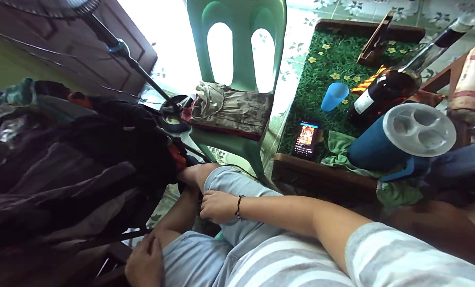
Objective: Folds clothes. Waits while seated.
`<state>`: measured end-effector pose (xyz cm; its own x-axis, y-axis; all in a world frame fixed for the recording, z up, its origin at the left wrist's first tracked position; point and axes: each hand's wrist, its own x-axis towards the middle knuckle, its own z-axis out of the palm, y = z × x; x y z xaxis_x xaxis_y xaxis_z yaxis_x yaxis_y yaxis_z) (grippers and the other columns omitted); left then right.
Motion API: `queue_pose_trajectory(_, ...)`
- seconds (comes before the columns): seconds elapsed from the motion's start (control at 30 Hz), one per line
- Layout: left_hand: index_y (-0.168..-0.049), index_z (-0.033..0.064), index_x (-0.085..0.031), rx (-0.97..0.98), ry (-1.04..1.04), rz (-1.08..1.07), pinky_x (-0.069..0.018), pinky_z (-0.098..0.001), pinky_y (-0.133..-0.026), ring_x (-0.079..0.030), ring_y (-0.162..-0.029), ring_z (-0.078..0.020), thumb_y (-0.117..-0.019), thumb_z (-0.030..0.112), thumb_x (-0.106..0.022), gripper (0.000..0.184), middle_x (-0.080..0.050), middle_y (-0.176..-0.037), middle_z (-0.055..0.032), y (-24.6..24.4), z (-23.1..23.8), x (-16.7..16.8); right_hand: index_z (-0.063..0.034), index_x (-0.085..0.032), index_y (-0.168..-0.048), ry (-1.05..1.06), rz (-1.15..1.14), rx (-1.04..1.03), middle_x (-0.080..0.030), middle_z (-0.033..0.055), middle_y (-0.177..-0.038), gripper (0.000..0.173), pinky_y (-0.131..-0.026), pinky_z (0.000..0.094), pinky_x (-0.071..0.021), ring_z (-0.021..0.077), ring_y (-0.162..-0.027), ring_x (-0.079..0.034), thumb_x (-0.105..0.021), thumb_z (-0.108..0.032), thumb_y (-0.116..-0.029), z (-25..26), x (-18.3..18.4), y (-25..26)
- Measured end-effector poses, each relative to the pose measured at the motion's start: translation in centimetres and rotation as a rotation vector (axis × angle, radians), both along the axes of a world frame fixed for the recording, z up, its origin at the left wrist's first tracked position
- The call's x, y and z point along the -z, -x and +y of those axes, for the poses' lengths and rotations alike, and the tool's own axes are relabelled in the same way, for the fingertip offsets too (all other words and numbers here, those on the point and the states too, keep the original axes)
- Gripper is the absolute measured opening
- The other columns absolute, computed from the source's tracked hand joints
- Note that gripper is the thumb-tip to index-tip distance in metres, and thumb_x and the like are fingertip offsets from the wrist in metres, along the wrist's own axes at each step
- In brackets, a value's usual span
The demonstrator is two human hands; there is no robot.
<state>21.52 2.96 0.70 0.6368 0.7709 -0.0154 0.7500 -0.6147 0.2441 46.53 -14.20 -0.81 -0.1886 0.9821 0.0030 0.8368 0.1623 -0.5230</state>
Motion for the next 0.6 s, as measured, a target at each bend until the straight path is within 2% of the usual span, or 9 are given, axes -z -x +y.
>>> queue_pose_trajectory(0.17,-0.123,0.0019,-0.072,0.034,-0.044,-0.037,-0.0424,-0.0664,-0.105,-0.062,-0.124,-0.0426,-0.1046,0.022,-0.050,0.034,-0.067,-0.130,-0.0221,0.08,0.02,0.17,-0.0073,-0.075,-0.103,-0.039,-0.013,0.003,-0.073,0.0112,-0.104,0.015,-0.114,0.0538,-0.0335,0.0323,-0.114,-0.062,-0.065,-0.012,-0.0931,0.00,0.24,0.00)
queue_pose_trajectory(0.6,-0.121,-0.0003,-0.072,0.016,-0.035,-0.045,-0.0411,-0.0637,-0.108,-0.061,-0.126,-0.0429,-0.1045,0.020,-0.048,0.035,-0.067,-0.130,-0.0226,-0.38,-0.71,-0.43,-0.0071,-0.074,-0.106,-0.030,-0.002,-0.001,-0.072,0.0116,-0.105,0.016,-0.115,0.0541,-0.0324,0.0326,-0.115,-0.062,-0.065,-0.011,-0.0936,-0.05,0.19,-0.03)
